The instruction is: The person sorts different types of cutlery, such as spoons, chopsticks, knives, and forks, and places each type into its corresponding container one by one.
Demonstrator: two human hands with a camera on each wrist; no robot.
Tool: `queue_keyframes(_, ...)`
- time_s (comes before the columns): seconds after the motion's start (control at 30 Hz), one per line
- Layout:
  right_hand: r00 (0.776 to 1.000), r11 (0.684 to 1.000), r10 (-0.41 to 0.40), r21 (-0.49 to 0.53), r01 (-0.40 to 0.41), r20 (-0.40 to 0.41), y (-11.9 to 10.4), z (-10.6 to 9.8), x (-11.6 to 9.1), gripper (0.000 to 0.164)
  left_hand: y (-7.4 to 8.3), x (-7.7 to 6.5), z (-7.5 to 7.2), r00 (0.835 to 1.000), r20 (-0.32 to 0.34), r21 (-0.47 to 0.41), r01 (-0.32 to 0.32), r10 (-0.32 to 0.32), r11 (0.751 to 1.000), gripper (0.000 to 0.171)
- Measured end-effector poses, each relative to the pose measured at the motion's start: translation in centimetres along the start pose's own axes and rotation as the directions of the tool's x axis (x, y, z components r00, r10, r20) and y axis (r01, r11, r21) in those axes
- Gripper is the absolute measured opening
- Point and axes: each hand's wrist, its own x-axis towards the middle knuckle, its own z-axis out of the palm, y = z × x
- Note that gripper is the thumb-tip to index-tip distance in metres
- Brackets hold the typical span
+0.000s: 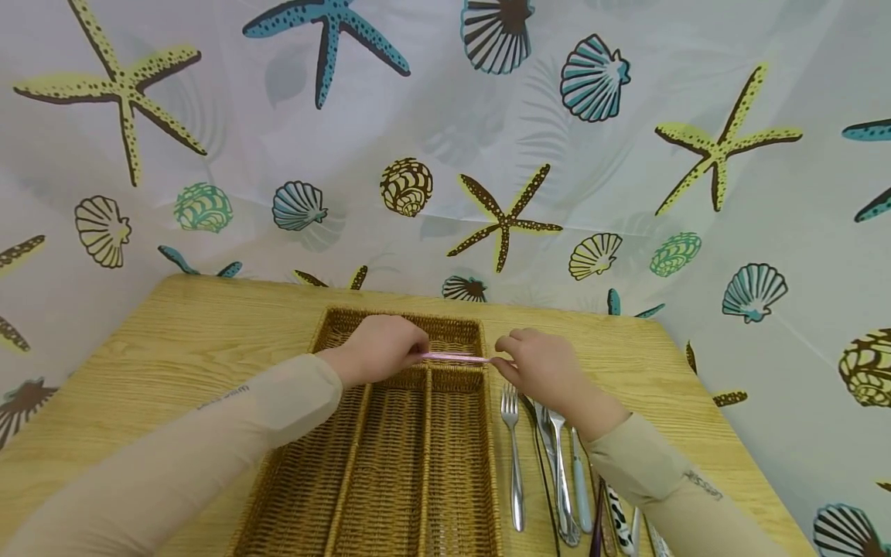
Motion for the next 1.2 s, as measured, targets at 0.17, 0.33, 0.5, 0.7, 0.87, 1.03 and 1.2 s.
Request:
queue_keyframes(0.17,0.995,0.997,0.082,0.018,-0.081,-0.055,1.8,-0.2,-1.1,0.015,-1.8,0.3,0.2,0.997,0.038,-0.007,0.068,-0.068,0.998,0.010)
queue_keyframes(0.33,0.987,0.987,0.153,0.050,-0.151,-0.038,3.1,-0.2,-2.6,0.014,-3.7,0.8,1.0,0.989,0.077,-0.007,0.131,-0.130,0.991,0.015)
queue_keyframes(0.5,0.980,0.978,0.199,0.060,-0.198,-0.007,4.0,-0.4,-3.7,0.015,-5.6,1.2,1.9,0.979,0.103,0.001,0.180,-0.179,0.984,0.018)
queue_keyframes(0.7,0.963,0.961,0.270,0.061,-0.271,0.022,5.0,-0.6,-5.0,0.016,-7.0,1.6,2.6,0.965,0.159,0.029,0.206,-0.208,0.978,0.039)
queue_keyframes(0.87,0.949,0.948,0.311,0.056,-0.314,0.057,6.0,-0.6,-6.1,0.017,-7.4,2.1,3.2,0.949,0.220,0.031,0.224,-0.225,0.974,0.045)
queue_keyframes(1.03,0.926,0.930,0.357,0.046,-0.364,0.119,6.8,-0.5,-7.3,0.018,-7.6,2.8,3.6,0.932,0.256,0.057,0.252,-0.258,0.966,0.032)
queue_keyframes(1.2,0.909,0.917,0.387,0.038,-0.397,0.158,7.2,-0.3,-8.4,0.020,-7.7,3.6,4.2,0.914,0.307,0.121,0.239,-0.266,0.963,0.025)
